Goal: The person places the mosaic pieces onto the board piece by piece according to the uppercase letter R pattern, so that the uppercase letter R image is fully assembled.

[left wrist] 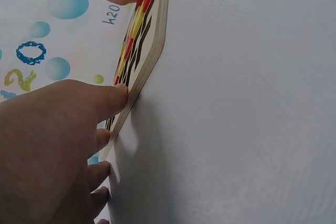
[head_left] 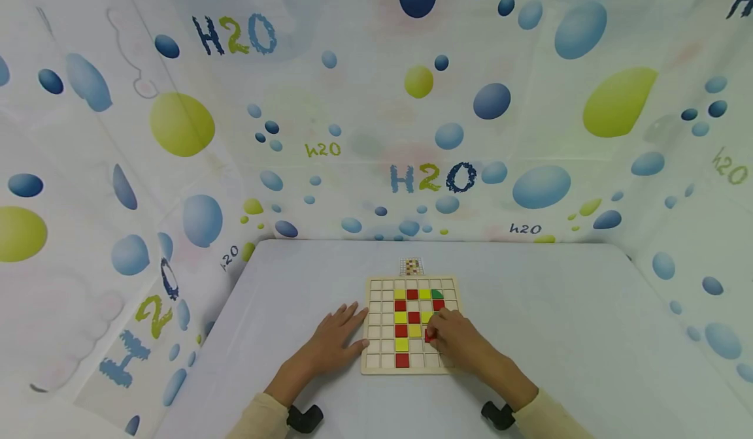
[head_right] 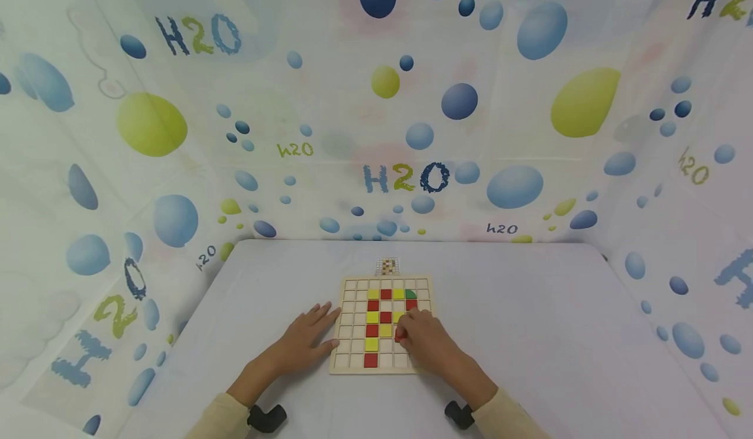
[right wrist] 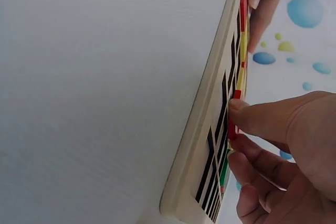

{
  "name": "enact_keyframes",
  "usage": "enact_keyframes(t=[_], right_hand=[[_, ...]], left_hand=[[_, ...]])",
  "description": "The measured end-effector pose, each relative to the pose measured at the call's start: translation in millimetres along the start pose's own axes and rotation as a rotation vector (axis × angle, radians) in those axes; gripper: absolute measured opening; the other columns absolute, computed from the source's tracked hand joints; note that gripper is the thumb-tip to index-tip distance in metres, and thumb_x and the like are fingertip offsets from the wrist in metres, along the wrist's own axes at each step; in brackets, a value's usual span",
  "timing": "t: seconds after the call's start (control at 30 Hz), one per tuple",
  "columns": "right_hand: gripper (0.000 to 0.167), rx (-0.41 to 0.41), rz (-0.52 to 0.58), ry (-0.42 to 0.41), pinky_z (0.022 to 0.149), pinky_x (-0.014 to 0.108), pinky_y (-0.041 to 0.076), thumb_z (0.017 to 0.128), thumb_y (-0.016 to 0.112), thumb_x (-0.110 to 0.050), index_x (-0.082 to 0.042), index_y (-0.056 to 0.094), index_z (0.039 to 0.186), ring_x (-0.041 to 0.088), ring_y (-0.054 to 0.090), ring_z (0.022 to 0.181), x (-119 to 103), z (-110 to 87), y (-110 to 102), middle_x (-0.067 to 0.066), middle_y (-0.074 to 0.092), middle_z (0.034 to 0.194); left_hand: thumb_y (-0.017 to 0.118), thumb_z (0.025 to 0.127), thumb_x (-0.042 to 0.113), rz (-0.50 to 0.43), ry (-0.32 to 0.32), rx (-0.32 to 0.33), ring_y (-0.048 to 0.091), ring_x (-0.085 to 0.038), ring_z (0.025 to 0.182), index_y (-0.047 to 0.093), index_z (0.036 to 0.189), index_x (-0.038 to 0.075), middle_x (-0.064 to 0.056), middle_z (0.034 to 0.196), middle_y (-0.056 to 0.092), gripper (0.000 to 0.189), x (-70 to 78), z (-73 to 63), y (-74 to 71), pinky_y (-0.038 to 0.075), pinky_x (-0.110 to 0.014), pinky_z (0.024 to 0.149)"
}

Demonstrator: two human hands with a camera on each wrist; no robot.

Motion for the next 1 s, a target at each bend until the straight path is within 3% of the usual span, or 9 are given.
enact_keyframes(t=[0.2, 0.4, 0.77, 0.87, 1.0], right_hand=[[0.015, -0.046, 0.039, -0.035, 0.084, 0.031, 0.054, 0.096, 0.079, -0.014, -0.022, 0.067, 0.097, 0.011, 0.050, 0.096, -0.7, -4.3, 0.0, -0.011, 0.058, 0.098], [0.013, -0.067, 0.052, -0.084, 0.081, 0.026, 0.051, 0.098, 0.076, -0.013, -0.024, 0.068, 0.097, 0.010, 0.049, 0.095, -3.1, -6.7, -1.2, -0.013, 0.058, 0.097], [0.015, -0.095, -0.003, -0.077, 0.085, 0.027, 0.054, 0.096, 0.079, -0.015, -0.021, 0.072, 0.107, 0.011, 0.050, 0.099, -8.8, -8.9, -3.7, -0.011, 0.062, 0.104], [0.016, -0.096, 0.013, -0.043, 0.091, 0.033, 0.057, 0.095, 0.081, -0.019, -0.021, 0.073, 0.108, 0.013, 0.053, 0.102, -6.7, -11.8, -6.0, -0.008, 0.061, 0.108], [0.022, -0.113, 0.076, 0.085, 0.096, 0.041, 0.057, 0.092, 0.084, -0.025, -0.022, 0.072, 0.110, 0.015, 0.054, 0.103, 6.9, -21.1, -12.0, -0.006, 0.059, 0.110]], left_hand=[[0.060, 0.105, 0.047, 0.007, 0.000, 0.000, 0.026, -0.040, 0.160, 0.040, 0.164, 0.017, -0.013, 0.172, 0.033, 0.069, -1.1, -0.6, 0.1, 0.025, -0.066, 0.126], [0.060, 0.105, 0.048, 0.006, -0.002, 0.003, 0.026, -0.040, 0.160, 0.040, 0.164, 0.018, -0.013, 0.172, 0.033, 0.069, -2.8, -0.1, 0.9, 0.025, -0.065, 0.126], [0.059, 0.105, 0.047, 0.015, 0.003, 0.003, 0.026, -0.040, 0.160, 0.040, 0.164, 0.018, -0.013, 0.172, 0.032, 0.069, -3.6, 0.5, 2.9, 0.025, -0.065, 0.126], [0.059, 0.106, 0.047, 0.016, 0.008, 0.005, 0.026, -0.040, 0.160, 0.040, 0.164, 0.018, -0.013, 0.172, 0.033, 0.068, -3.5, 0.6, 3.1, 0.025, -0.065, 0.126], [0.059, 0.106, 0.047, 0.011, 0.010, 0.004, 0.027, -0.040, 0.160, 0.040, 0.164, 0.017, -0.013, 0.172, 0.033, 0.068, -3.6, 0.5, 3.8, 0.025, -0.065, 0.126]])
Point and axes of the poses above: each hand's wrist, its own z-axis towards the middle knuckle, its own y-axis out of the palm, x = y × z, the point moved 5 cm from there along z, towards the middle knuckle
